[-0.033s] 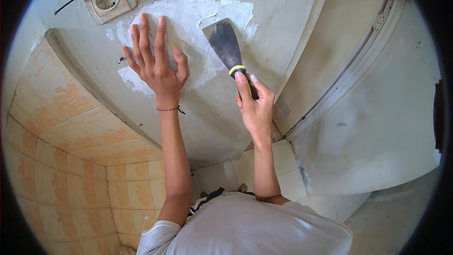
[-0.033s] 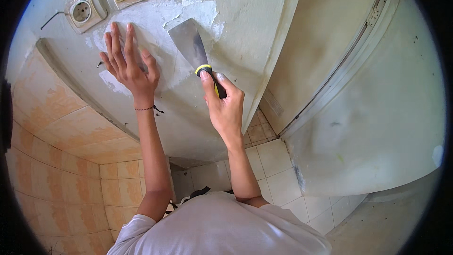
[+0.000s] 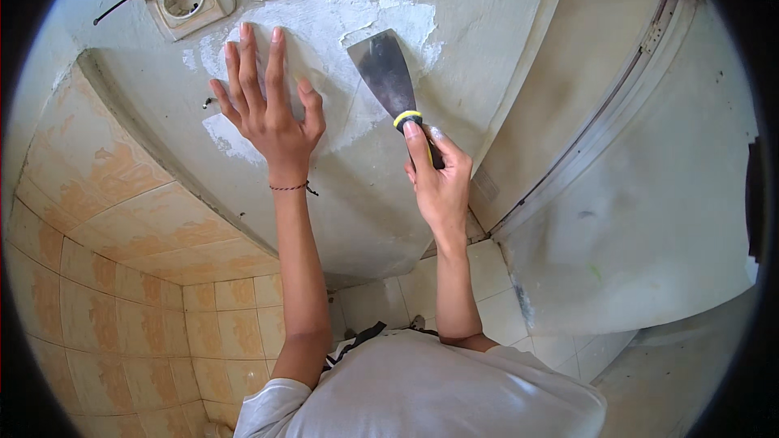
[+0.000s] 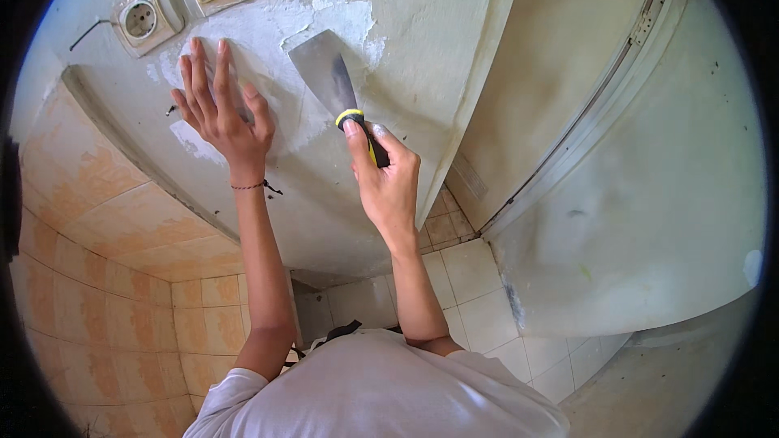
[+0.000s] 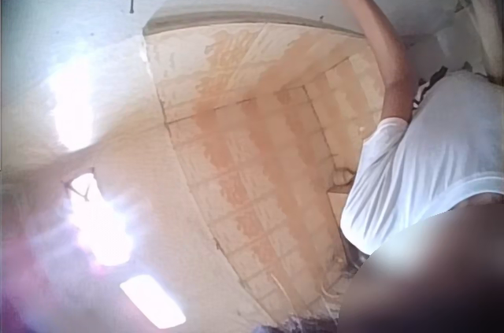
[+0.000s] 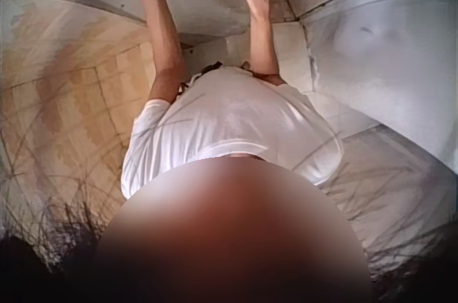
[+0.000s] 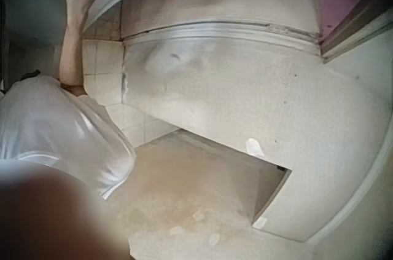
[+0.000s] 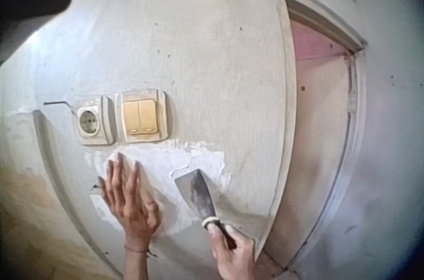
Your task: The person patches a hole in a wall with wall filler using a putty knife.
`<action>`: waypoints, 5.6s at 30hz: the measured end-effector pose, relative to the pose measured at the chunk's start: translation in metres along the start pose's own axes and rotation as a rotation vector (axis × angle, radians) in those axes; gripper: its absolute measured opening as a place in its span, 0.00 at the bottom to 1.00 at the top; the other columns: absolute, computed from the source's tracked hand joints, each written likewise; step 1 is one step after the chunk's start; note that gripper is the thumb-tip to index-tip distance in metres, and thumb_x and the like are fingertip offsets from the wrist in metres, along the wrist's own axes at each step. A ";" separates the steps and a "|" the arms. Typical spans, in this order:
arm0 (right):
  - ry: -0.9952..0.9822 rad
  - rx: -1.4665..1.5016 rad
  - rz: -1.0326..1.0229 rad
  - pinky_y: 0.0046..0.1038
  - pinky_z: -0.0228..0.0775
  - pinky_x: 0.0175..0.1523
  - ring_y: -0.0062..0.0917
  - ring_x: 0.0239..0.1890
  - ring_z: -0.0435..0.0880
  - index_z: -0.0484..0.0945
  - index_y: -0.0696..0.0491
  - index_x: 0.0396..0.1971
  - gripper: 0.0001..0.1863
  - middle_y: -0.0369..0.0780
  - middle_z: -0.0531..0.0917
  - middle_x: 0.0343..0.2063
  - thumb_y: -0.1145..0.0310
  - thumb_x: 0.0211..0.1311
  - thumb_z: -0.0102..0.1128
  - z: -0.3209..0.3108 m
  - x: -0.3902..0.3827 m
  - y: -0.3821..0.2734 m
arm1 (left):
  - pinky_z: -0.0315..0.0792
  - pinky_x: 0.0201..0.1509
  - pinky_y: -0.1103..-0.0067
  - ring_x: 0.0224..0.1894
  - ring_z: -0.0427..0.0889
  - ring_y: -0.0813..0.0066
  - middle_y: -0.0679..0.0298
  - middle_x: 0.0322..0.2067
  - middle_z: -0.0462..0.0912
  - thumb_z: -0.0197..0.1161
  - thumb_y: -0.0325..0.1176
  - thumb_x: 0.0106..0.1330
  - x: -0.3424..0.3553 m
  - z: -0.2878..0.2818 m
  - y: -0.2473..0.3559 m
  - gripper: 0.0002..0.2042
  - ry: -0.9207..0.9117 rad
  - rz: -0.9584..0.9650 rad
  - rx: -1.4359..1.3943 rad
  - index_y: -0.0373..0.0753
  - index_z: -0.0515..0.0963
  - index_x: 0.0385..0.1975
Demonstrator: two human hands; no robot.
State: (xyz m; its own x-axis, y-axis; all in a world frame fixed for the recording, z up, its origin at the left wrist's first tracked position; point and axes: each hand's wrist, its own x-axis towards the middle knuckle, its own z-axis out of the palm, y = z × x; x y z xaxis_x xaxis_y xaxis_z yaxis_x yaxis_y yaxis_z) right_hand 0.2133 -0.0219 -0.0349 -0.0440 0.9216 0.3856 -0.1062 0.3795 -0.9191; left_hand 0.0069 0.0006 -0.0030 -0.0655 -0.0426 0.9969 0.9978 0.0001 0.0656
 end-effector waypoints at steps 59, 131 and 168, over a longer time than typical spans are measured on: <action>0.018 -0.029 -0.084 0.20 0.56 0.24 0.09 0.20 0.68 0.83 0.59 0.32 0.17 0.28 0.72 0.15 0.60 0.75 0.64 -0.019 -0.001 0.037 | 0.34 0.84 0.64 0.78 0.63 0.62 0.61 0.72 0.72 0.53 0.38 0.62 -0.002 0.003 -0.003 0.29 0.023 0.000 -0.009 0.51 0.78 0.67; -0.042 -0.256 -0.310 0.23 0.62 0.25 0.12 0.21 0.69 0.87 0.61 0.39 0.13 0.35 0.77 0.17 0.65 0.68 0.71 -0.047 0.044 0.045 | 0.35 0.84 0.64 0.77 0.63 0.63 0.62 0.72 0.73 0.52 0.40 0.63 -0.002 0.005 -0.002 0.29 0.034 0.002 -0.002 0.53 0.78 0.67; -0.180 -0.397 -0.252 0.21 0.63 0.29 0.10 0.24 0.72 0.86 0.63 0.36 0.14 0.34 0.81 0.19 0.65 0.68 0.72 -0.088 0.058 0.013 | 0.39 0.83 0.61 0.78 0.63 0.59 0.60 0.73 0.71 0.51 0.39 0.66 -0.004 0.004 -0.003 0.28 0.013 0.025 -0.010 0.50 0.76 0.69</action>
State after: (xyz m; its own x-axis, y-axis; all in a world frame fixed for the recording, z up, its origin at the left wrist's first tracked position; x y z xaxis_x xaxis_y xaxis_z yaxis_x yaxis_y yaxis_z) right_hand 0.2973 0.0436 -0.0313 -0.2396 0.7819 0.5755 0.2495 0.6224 -0.7419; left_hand 0.0039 0.0048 -0.0070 -0.0407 -0.0556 0.9976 0.9991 -0.0091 0.0403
